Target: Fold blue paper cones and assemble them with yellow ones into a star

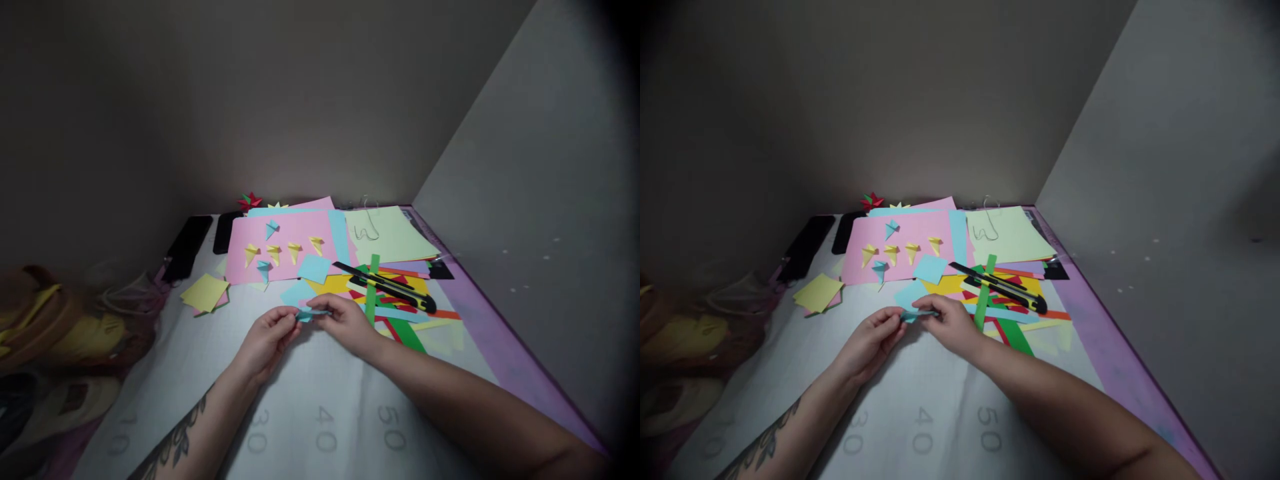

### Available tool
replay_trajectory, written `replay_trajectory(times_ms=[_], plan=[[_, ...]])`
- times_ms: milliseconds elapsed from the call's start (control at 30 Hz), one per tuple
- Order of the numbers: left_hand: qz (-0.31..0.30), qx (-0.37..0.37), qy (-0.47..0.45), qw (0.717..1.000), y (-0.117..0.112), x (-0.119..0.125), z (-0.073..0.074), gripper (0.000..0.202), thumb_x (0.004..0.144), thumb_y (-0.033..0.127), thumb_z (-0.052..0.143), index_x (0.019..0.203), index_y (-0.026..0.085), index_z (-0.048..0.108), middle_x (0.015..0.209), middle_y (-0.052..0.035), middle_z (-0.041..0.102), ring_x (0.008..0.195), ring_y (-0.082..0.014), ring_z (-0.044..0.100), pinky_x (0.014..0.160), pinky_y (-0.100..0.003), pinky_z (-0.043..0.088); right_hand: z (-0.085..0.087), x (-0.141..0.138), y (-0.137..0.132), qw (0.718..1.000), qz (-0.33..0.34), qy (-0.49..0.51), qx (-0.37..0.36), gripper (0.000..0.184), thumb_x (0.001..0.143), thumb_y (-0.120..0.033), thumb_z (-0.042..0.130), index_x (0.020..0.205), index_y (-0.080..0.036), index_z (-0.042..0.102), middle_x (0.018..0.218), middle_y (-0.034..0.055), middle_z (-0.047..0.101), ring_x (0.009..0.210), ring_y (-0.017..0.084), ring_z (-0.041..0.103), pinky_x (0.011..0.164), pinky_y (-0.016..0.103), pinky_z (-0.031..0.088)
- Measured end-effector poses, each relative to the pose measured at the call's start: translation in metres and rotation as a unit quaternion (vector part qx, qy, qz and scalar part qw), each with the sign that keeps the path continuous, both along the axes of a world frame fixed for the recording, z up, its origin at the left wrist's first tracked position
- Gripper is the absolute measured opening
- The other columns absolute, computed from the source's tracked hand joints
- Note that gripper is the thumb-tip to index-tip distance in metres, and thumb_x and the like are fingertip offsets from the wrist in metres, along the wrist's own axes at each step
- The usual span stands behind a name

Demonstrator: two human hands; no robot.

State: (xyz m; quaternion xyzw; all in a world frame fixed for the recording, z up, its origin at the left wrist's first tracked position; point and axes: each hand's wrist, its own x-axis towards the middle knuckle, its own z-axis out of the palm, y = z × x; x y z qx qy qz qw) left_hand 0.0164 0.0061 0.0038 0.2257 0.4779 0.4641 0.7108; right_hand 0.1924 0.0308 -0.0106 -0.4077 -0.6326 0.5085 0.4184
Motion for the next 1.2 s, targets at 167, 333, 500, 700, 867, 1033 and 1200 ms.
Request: replay_trajectory(times_ms=[167, 333, 500, 700, 867, 1033, 1200], plan=[[-0.029, 0.118, 0.158, 0.98, -0.0046, 0.0062, 0.0017, 0.031, 0.064, 0.026, 0.078, 0.09, 0.014, 0.068, 0.077, -0.0029, 0.069, 0.067, -0.0116, 0.061, 0.064, -0.022, 0.048, -0.0009, -0.0059, -0.0017, 0.997, -0.031, 0.042, -0.05, 0.007, 0.076, -0.02, 0.057, 0.083, -0.021, 0.057, 0.073, -0.0023, 0.058, 0.066, 0.013, 0.056, 0.059, 0.024, 0.045], [-0.044, 0.17, 0.284, 0.943, -0.0075, 0.0095, 0.0019, 0.026, 0.07, 0.029, 0.071, 0.09, 0.013, 0.068, 0.068, -0.0011, 0.066, 0.058, -0.0108, 0.054, 0.055, -0.022, 0.042, 0.0043, -0.0074, -0.0048, 0.999, -0.019, 0.014, -0.038, 0.003, 0.076, -0.019, 0.055, 0.076, -0.021, 0.052, 0.066, -0.004, 0.05, 0.06, 0.012, 0.05, 0.055, 0.023, 0.039], [-0.045, 0.16, 0.244, 0.955, -0.0054, 0.0096, 0.0014, 0.027, 0.07, 0.031, 0.071, 0.089, 0.013, 0.066, 0.069, -0.0019, 0.066, 0.061, -0.012, 0.056, 0.059, -0.023, 0.043, 0.0017, -0.0071, -0.0056, 0.998, -0.017, 0.02, -0.048, 0.003, 0.077, -0.02, 0.055, 0.079, -0.021, 0.052, 0.067, -0.0038, 0.05, 0.061, 0.012, 0.05, 0.056, 0.023, 0.039], [-0.035, 0.158, 0.256, 0.953, -0.0062, 0.0091, -0.002, 0.022, 0.071, 0.029, 0.07, 0.084, 0.013, 0.065, 0.068, -0.0011, 0.063, 0.059, -0.0105, 0.052, 0.055, -0.021, 0.041, 0.0016, -0.0088, -0.0066, 0.998, 0.009, 0.043, -0.048, 0.009, 0.076, -0.022, 0.057, 0.085, -0.02, 0.056, 0.076, -0.0014, 0.056, 0.07, 0.013, 0.053, 0.063, 0.025, 0.043], [-0.052, 0.166, 0.278, 0.945, -0.0067, 0.0098, -0.0038, 0.015, 0.071, 0.027, 0.068, 0.077, 0.014, 0.065, 0.062, 0.0011, 0.06, 0.055, -0.0095, 0.05, 0.053, -0.02, 0.038, 0.0034, -0.0079, -0.0062, 0.999, -0.001, 0.022, -0.047, 0.007, 0.074, -0.022, 0.061, 0.075, -0.019, 0.055, 0.069, -0.0024, 0.054, 0.065, 0.012, 0.051, 0.059, 0.023, 0.039], [-0.056, 0.208, 0.337, 0.917, -0.0075, 0.0065, -0.0036, 0.011, 0.076, 0.023, 0.06, 0.077, 0.015, 0.067, 0.061, 0.0009, 0.062, 0.056, -0.011, 0.053, 0.055, -0.021, 0.04, -0.0025, -0.003, -0.006, 0.979, 0.057, 0.138, -0.136, 0.037, 0.085, -0.055, 0.049, 0.09, -0.019, 0.057, 0.068, 0.0003, 0.058, 0.053, 0.012, 0.053, 0.046, 0.023, 0.038], [-0.052, 0.292, 0.43, 0.853, -0.0108, 0.0042, 0.0005, 0.013, 0.078, 0.02, 0.058, 0.081, 0.016, 0.07, 0.078, -0.0032, 0.071, 0.07, -0.0147, 0.062, 0.065, -0.024, 0.045, -0.0006, -0.0075, -0.0051, 0.968, 0.043, 0.165, -0.185, 0.03, 0.076, -0.046, 0.067, 0.08, -0.018, 0.059, 0.063, -0.0027, 0.057, 0.049, 0.009, 0.052, 0.045, 0.021, 0.039]])
